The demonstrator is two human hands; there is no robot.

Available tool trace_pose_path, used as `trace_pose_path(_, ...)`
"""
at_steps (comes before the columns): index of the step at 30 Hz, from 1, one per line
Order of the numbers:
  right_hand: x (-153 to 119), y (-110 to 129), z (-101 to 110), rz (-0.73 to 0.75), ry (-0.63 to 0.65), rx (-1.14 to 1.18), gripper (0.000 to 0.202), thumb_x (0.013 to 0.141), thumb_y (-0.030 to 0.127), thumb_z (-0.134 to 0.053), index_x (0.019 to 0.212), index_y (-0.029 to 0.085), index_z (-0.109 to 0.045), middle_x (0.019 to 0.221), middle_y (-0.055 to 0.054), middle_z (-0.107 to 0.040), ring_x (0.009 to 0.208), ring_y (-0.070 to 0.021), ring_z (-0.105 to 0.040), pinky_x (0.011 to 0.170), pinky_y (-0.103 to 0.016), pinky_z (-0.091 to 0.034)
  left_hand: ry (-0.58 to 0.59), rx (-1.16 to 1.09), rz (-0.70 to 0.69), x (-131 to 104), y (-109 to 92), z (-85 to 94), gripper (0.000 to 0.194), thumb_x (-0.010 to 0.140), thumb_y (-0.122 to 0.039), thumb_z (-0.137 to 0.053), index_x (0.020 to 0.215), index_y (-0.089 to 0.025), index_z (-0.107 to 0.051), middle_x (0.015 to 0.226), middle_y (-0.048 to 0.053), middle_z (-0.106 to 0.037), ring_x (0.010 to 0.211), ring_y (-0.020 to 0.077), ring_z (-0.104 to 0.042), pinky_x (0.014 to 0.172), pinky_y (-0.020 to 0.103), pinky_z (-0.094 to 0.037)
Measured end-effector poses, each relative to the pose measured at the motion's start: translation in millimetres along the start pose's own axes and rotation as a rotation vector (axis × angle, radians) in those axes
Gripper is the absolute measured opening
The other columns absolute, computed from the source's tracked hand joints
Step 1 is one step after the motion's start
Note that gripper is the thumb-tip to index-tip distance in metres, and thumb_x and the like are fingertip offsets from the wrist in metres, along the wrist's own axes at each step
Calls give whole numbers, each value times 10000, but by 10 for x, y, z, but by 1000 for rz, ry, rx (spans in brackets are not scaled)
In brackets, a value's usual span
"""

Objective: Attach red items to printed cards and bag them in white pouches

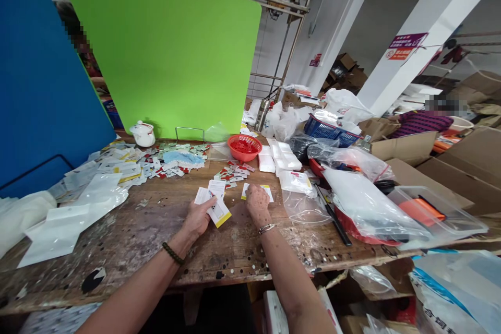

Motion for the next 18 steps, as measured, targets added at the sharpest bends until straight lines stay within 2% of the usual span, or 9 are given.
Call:
trace_pose_path(2,-28,119,-8,57,7,119,219,880,242,-491,818,143,-676,939,-138,-685,900,-212,-626,741,-281,-426,-1,-12,-18,11,-17,3,286,458,-48,-781,714,-115,-675,684,32,-718,570,158,-655,596,288,-542)
trace_pose_path(4,-111,274,-85,128,83,386,214,862,294,-519,790,161,-670,847,-88,-692,810,-183,-625,705,-267,-436,-20,-18,-56,30,-48,30,293,449,-65,-791,713,-115,-674,685,32,-716,572,155,-651,613,292,-538)
trace_pose_path(6,-229,404,-200,149,191,665,145,776,317,-615,790,176,-647,728,-18,-667,682,-150,-601,624,-243,-437,-26,-20,-92,49,-79,53,315,429,-83,-804,713,-116,-672,691,32,-715,576,157,-647,618,294,-530)
trace_pose_path(9,-386,473,-362,89,307,882,144,628,220,-697,700,178,-579,578,52,-575,519,-105,-515,507,-210,-391,5,-22,-118,65,-106,55,358,399,-112,-823,725,-116,-675,705,36,-715,589,168,-649,615,298,-519)
trace_pose_path(12,-473,425,-472,7,401,964,119,672,216,-633,629,181,-528,506,68,-522,425,-82,-450,445,-201,-340,12,-26,-133,68,-137,67,372,389,-133,-829,727,-120,-674,719,42,-717,605,171,-653,632,302,-520)
trace_pose_path(14,-482,331,-483,-46,411,962,122,725,246,-592,643,181,-529,496,66,-520,395,-80,-438,427,-200,-321,10,-31,-148,76,-171,78,375,379,-132,-827,719,-120,-669,718,44,-716,607,170,-652,626,298,-522)
trace_pose_path(18,-398,73,-326,-96,270,738,176,817,279,-521,686,173,-570,511,40,-544,435,-102,-499,455,-207,-341,-23,-12,-179,115,-257,121,383,374,-142,-822,718,-115,-656,660,30,-695,519,159,-625,537,289,-513)
Point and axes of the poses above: each hand's wrist, its own x-axis towards the middle knuckle, its own z-axis out of the back of the hand, y = z × x, the point moved 8 cm from there along x, towards the middle knuckle
